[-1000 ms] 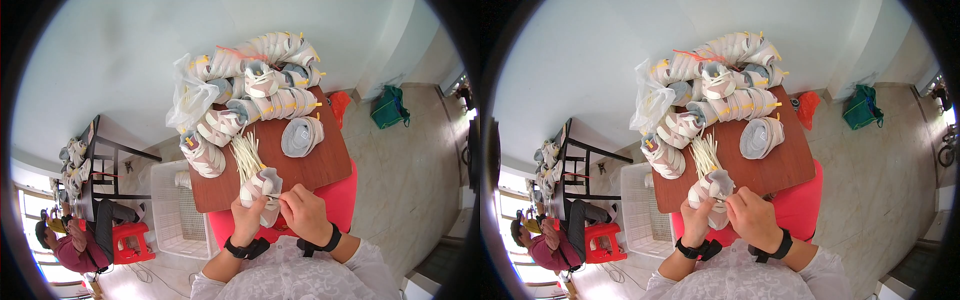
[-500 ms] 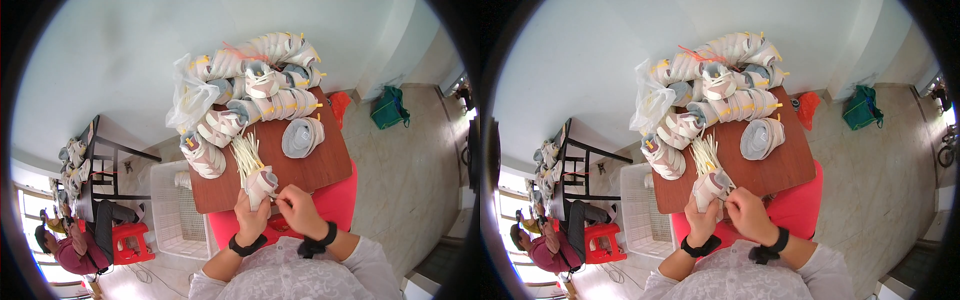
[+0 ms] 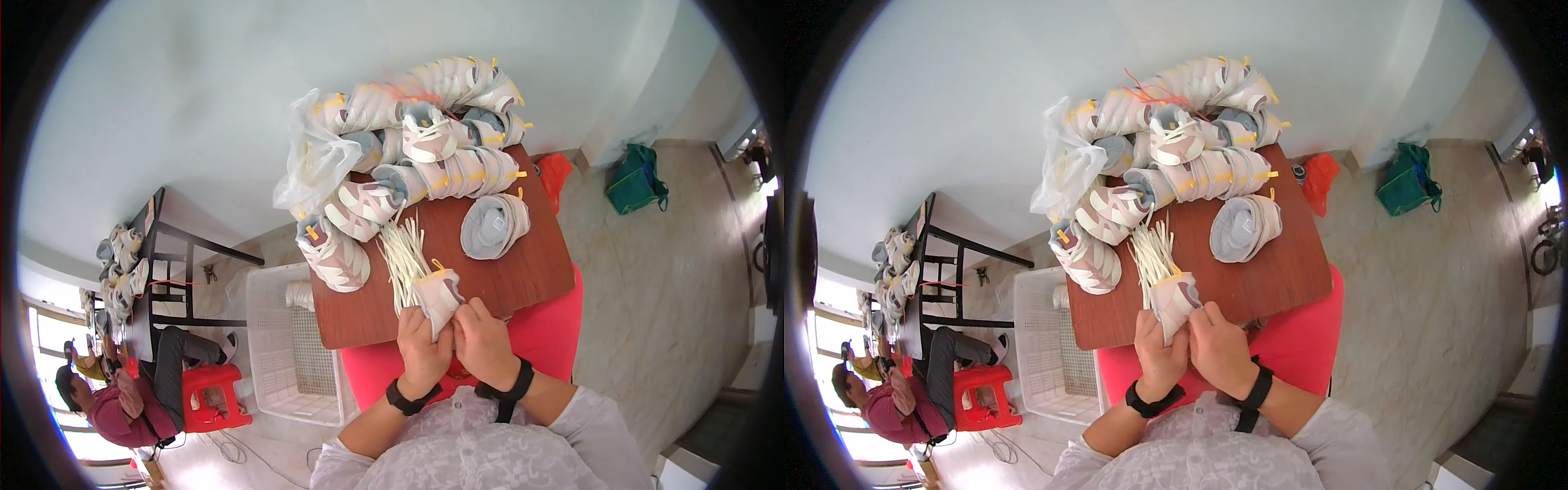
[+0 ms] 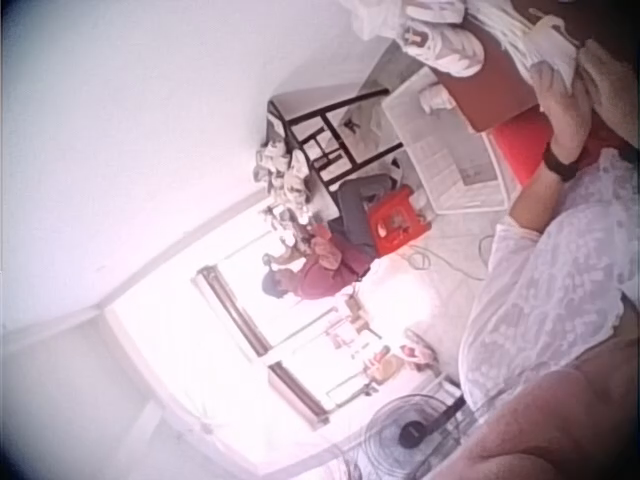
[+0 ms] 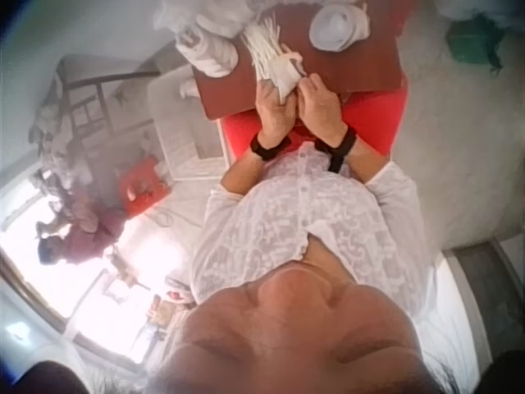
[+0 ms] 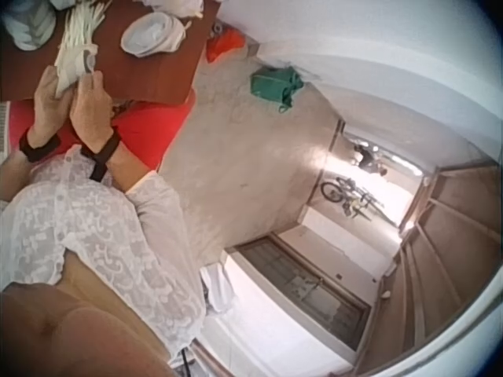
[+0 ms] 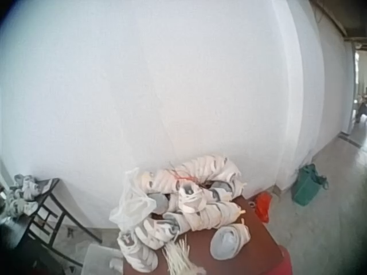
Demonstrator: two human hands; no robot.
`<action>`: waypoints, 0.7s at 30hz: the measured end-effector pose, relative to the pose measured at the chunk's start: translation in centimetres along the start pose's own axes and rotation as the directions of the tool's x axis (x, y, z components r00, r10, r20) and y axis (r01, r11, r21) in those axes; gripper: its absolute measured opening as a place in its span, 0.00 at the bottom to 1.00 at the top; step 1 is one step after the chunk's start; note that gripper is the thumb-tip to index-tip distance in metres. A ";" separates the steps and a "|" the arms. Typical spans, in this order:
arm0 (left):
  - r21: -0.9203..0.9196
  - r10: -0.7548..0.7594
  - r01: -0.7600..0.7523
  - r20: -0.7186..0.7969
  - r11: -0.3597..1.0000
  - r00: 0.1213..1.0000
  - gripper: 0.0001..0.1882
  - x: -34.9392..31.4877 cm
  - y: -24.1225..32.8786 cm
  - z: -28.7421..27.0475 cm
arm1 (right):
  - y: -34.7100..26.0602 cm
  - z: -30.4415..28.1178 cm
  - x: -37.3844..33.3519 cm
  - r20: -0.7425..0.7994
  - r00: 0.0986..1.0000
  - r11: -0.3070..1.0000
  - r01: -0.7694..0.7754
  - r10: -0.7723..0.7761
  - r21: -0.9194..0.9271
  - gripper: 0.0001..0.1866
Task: Lacing and assembling shoe components in a footwear manufacturing facility.
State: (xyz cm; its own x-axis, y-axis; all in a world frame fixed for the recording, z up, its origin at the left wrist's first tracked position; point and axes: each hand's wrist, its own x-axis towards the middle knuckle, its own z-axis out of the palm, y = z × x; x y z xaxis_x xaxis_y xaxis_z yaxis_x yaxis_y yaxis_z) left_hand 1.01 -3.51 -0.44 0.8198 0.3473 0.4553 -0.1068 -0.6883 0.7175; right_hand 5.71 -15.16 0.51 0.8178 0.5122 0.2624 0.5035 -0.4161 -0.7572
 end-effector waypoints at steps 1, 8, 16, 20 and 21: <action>-0.006 0.013 -0.013 -0.007 1.000 1.000 0.11 0.0 0.0 0.2 | 0.3 0.1 0.0 -0.002 1.000 1.000 0.000 0.000 -0.001 0.05; -0.613 -0.649 0.623 0.224 0.486 0.727 0.12 0.9 -3.4 -1.7 | 1.1 -3.4 0.7 0.063 0.998 0.997 -0.011 0.006 0.077 0.06; -0.699 -0.312 0.700 0.639 0.147 0.704 0.23 0.5 -1.3 -3.2 | 0.4 -4.9 2.8 0.062 0.998 0.964 0.016 -0.034 0.266 0.07; -0.716 -0.334 0.677 0.604 0.172 0.724 0.23 -0.2 -1.0 -2.5 | 0.3 -4.3 2.7 0.058 0.993 0.967 0.082 -0.099 0.243 0.10; -0.693 -0.328 0.699 0.629 0.176 0.705 0.23 -0.5 -1.2 -2.3 | 0.4 -4.1 2.7 0.053 0.994 0.965 0.081 -0.097 0.249 0.10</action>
State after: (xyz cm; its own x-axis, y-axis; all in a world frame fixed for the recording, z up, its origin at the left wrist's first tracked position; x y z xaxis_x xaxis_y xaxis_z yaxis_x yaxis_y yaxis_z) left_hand -0.56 -1.43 -0.33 0.9668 0.0703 -0.2458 0.1650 0.5627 0.8100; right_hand 9.25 -17.08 3.36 0.7491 0.5891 0.3031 0.4831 -0.1728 -0.8583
